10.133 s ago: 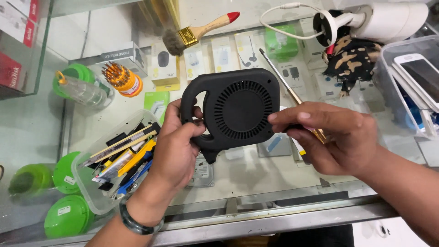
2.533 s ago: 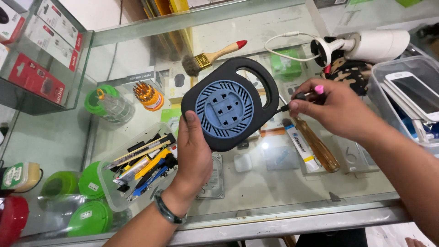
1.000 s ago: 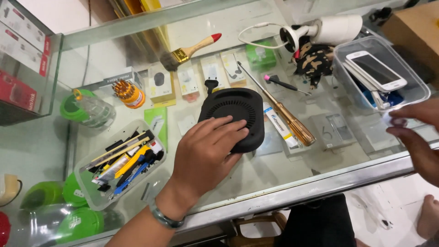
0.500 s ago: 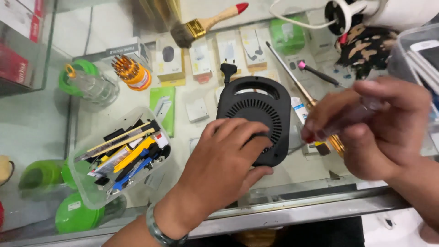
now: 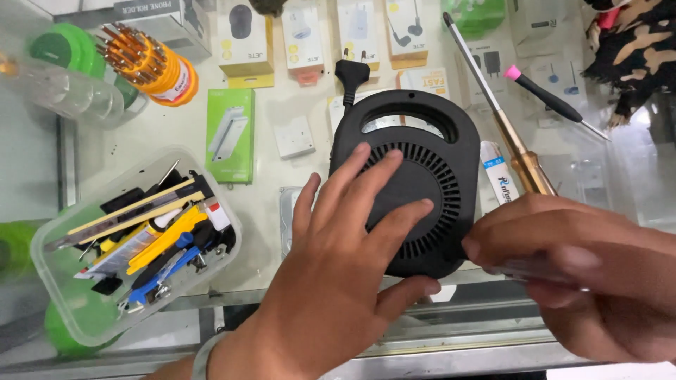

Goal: Disassembling a circular power strip by removing screws from the back casing using a screwdriver.

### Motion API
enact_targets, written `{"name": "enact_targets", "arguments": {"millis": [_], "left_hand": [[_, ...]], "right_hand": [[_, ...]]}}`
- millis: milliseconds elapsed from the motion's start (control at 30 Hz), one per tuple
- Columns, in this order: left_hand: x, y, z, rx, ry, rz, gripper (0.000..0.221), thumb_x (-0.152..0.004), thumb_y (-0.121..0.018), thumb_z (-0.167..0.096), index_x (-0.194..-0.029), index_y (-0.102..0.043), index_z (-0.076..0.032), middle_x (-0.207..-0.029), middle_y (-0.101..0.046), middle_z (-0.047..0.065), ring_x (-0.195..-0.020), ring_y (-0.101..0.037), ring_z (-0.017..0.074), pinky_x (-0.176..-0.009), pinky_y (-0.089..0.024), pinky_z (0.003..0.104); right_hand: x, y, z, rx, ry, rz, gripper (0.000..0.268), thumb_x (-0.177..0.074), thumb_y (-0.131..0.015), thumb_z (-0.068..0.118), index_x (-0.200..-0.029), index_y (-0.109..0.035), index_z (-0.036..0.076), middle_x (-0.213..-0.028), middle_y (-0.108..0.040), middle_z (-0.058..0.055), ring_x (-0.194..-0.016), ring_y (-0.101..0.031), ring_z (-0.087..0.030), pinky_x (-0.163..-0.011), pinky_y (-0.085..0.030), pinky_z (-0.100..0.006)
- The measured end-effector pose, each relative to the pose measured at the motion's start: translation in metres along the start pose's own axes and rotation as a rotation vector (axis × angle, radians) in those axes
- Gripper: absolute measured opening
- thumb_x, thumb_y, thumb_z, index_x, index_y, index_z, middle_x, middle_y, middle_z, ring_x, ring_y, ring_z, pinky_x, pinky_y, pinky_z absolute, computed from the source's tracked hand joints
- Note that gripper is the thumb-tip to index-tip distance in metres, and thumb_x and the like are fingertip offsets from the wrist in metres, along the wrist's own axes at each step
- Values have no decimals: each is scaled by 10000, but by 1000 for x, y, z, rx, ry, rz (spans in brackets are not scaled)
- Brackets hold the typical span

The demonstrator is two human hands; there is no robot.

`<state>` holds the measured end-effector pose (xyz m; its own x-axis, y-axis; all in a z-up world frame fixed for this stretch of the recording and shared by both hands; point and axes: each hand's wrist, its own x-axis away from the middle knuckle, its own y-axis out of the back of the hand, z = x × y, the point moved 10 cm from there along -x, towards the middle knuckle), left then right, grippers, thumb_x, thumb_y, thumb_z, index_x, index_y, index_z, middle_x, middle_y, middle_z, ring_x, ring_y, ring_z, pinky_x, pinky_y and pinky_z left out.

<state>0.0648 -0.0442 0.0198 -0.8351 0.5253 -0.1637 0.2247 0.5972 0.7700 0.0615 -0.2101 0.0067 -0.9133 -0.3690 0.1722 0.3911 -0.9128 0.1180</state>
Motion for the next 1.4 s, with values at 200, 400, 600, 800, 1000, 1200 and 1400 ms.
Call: {"name": "enact_targets", "arguments": {"millis": [200, 400, 600, 800, 1000, 1200, 1400], "left_hand": [[8, 16, -23, -169, -166, -181, 526, -867, -684, -629, -919, -765, -111, -1137, -747, 37, -870, -604, 303, -649, -435, 461], [1, 2, 3, -58, 34, -20, 679, -932, -653, -522, -1382, -518, -32, -1519, -465, 157, -1308, -490, 402, -952, -427, 563], [0, -21, -5, 85, -30, 111, 515, -1006, -599, -339, -1471, -470, -159, -1613, -422, 111, -1494, -347, 440, -1071, -297, 627], [0, -27, -3, 78, -15, 146, 442, -996, -578, -349, -1399, -532, -175, -1601, -408, 124, -1498, -287, 472, -1067, -245, 667], [0, -20, -4, 26, -32, 76, 445, -968, -613, -351, -1366, -558, -160, -1567, -448, 128, -1480, -335, 458, -1086, -282, 641], [0, -16, -6, -11, -37, 58, 439, -957, -639, -355, -1340, -567, -153, -1543, -468, 141, -1469, -345, 457, -1090, -273, 631], [0, -19, -3, -20, -12, 97, 450, -969, -611, -388, -1361, -556, -174, -1570, -445, 133, -1473, -322, 449, -1070, -258, 645]], "right_hand": [[5, 51, -7, 309, 450, -380, 279, -1118, -390, 311, -1033, -530, 86, -943, -655, -90, -813, -744, -125, -709, -667, -153], [-14, 13, 51, 580, 290, -370, 607, -977, -258, 430, -984, -558, -97, -937, -694, -185, -835, -776, -223, -804, -603, -294], [11, 11, 41, 526, 401, -336, 358, -1067, -292, 316, -1111, -484, 17, -927, -689, -129, -812, -777, -183, -859, -592, -250], [24, 9, 41, 428, 519, -271, 348, -1152, -392, 202, -1489, -332, 264, -1074, -736, -64, -938, -789, -162, -972, -717, -248], [14, 12, 33, 460, 566, -103, 410, -1101, -427, 151, -1490, -325, 229, -1159, -739, -81, -987, -815, -173, -905, -699, -242], [9, 12, 33, 433, 608, -80, 405, -1097, -445, 77, -1475, -373, 203, -1115, -749, -89, -927, -787, -172, -931, -679, -272], [2, 17, 23, 450, 537, -76, 395, -1035, -519, 184, -1424, -448, 200, -1145, -762, -112, -963, -813, -212, -889, -676, -313]]}}
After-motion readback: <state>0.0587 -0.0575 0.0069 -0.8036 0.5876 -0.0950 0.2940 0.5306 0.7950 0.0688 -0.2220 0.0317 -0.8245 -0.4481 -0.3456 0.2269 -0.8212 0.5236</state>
